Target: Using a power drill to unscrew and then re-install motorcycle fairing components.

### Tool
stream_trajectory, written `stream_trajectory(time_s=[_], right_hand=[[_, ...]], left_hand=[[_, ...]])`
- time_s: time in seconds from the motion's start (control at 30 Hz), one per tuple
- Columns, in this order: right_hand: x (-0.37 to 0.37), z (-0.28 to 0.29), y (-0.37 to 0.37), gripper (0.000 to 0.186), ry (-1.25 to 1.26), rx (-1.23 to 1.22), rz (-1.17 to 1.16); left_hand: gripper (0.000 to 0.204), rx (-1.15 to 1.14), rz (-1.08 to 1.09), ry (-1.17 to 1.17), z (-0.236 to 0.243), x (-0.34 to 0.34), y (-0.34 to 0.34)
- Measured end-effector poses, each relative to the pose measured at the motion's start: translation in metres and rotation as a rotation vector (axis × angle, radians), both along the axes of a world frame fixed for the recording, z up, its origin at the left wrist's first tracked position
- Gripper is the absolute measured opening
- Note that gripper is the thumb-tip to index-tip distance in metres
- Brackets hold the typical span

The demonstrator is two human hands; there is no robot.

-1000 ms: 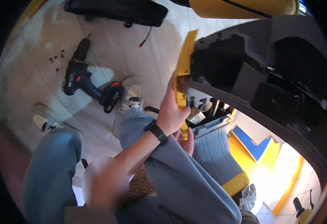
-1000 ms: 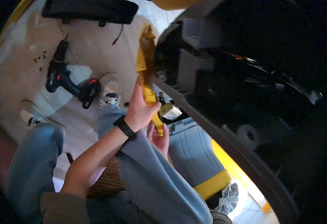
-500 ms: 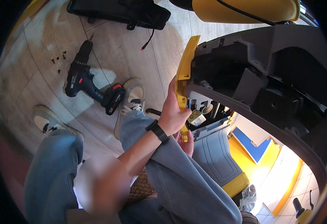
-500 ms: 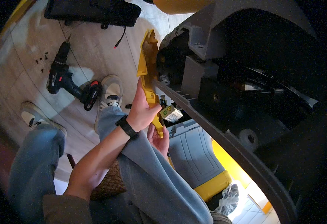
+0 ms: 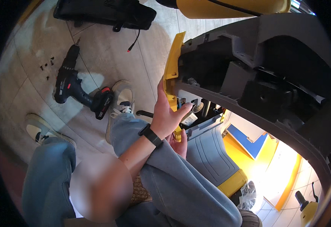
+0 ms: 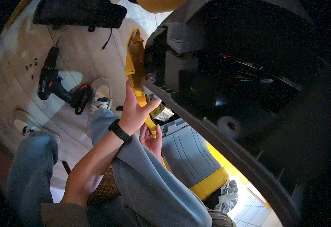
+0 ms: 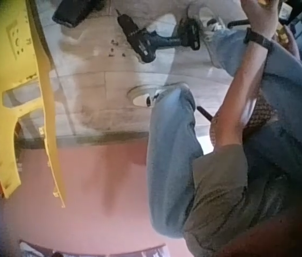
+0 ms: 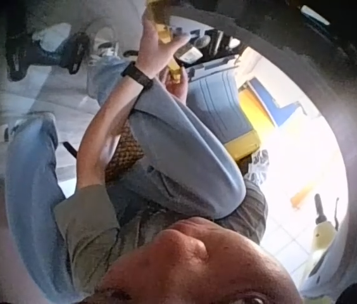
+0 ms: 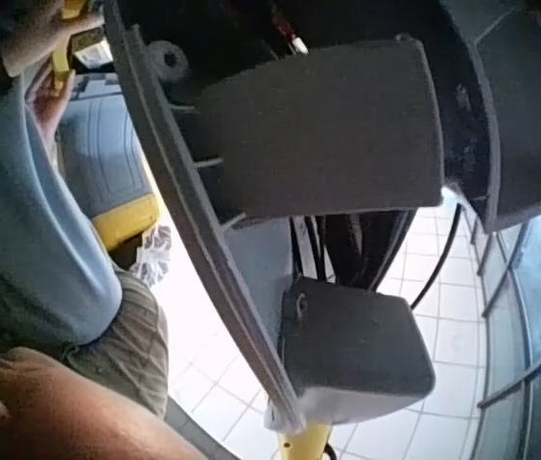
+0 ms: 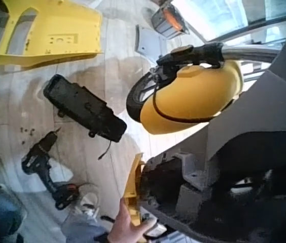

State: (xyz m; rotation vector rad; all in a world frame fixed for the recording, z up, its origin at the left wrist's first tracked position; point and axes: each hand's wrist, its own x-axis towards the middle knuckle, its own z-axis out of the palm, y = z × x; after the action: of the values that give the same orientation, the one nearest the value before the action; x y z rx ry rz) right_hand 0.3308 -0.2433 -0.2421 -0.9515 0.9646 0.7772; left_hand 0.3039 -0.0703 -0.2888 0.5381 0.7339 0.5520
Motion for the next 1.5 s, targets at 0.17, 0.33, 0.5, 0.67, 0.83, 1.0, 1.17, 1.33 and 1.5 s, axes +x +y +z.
stream_trajectory(time_s=[0.17, 0.33, 0.5, 0.67, 0.83, 1.0, 1.17, 1.33, 1.5], right_hand=[[-0.007, 0.015, 0.025, 0.036, 0.048, -0.108, 0.207], [-0.001, 0.055, 0.042, 0.019, -0.528, -0.655, 1.548], [0.013, 0.064, 0.111, 0.036, -1.452, -0.970, 1.775], [0.011, 0.051, 0.134, 0.061, -1.515, -1.000, 1.876], [0.010, 0.058, 0.140, 0.065, -1.481, -1.101, 1.992], [0.009, 0.064, 0.146, 0.066, -1.407, -1.142, 2.101], [0.010, 0.076, 0.161, 0.053, -1.203, -1.128, 2.072], [0.010, 0.054, 0.138, 0.062, -1.429, -1.054, 1.960], [-0.004, 0.056, 0.120, 0.044, -1.279, -1.070, 1.603]], left_hand=[[0.086, -0.039, -0.011, 0.081, 0.004, 0.002, -0.001], [0.085, -0.036, 0.056, 0.078, 0.001, 0.005, -0.004], [0.079, -0.102, 0.055, 0.126, 0.009, 0.008, -0.002], [0.076, -0.132, 0.042, 0.144, 0.015, 0.010, 0.002], [0.073, -0.160, 0.095, 0.146, 0.014, 0.012, -0.006], [0.071, -0.351, 0.178, 0.041, -0.001, 0.023, -0.016], [0.066, -0.159, 0.108, 0.204, 0.020, 0.024, -0.008], [0.068, -0.055, 0.064, 0.167, 0.015, 0.015, -0.001], [0.073, -0.353, 0.088, -0.264, -0.005, -0.001, 0.002]])
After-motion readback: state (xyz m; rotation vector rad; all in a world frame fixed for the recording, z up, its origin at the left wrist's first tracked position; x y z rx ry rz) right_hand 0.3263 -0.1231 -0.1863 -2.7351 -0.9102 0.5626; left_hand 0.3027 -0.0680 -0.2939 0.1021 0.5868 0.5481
